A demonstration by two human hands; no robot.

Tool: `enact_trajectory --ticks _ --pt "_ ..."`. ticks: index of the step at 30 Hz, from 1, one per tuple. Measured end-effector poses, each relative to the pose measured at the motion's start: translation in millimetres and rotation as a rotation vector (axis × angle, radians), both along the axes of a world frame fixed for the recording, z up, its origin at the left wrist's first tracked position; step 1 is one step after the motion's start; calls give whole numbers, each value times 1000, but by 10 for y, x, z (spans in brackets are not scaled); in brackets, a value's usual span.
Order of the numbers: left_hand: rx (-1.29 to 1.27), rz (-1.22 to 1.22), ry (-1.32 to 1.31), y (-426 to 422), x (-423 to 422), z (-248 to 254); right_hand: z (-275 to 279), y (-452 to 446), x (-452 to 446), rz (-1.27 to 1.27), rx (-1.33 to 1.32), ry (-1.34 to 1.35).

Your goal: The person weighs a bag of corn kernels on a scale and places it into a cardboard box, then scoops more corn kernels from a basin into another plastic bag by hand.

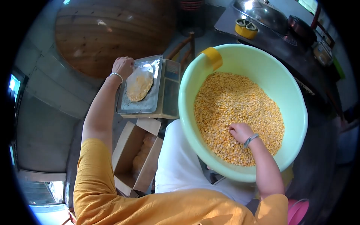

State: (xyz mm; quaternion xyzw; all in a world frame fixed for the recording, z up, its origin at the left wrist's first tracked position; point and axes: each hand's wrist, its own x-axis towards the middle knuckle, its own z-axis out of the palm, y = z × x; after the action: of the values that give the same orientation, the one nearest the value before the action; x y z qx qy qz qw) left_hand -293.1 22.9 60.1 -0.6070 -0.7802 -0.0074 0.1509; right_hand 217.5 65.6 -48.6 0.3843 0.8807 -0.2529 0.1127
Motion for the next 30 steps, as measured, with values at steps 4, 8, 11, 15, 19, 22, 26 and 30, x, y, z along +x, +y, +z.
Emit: enact_trajectory --ticks 4,8,11,15,19,22,26,30 --pt "262 52 -59 -260 -62 89 36 -21 -13 -18 0 -3" --pt "448 161 -247 -345 -203 -101 -8 -20 8 -18 9 25" --pt "535 127 -411 -302 -218 -218 -7 -11 25 -26 -6 32" --pt "502 182 -593 -220 -84 -91 23 -28 10 -47 -35 37" --pt "-15 203 -557 -128 -62 293 -5 -9 31 -6 0 51" --pt "-97 171 -525 -115 -3 556 20 -17 20 -22 -22 38" --pt "59 78 -635 -100 -61 645 69 -30 22 6 5 23" --pt "298 16 -937 -145 -20 820 -1 -21 60 6 0 47"
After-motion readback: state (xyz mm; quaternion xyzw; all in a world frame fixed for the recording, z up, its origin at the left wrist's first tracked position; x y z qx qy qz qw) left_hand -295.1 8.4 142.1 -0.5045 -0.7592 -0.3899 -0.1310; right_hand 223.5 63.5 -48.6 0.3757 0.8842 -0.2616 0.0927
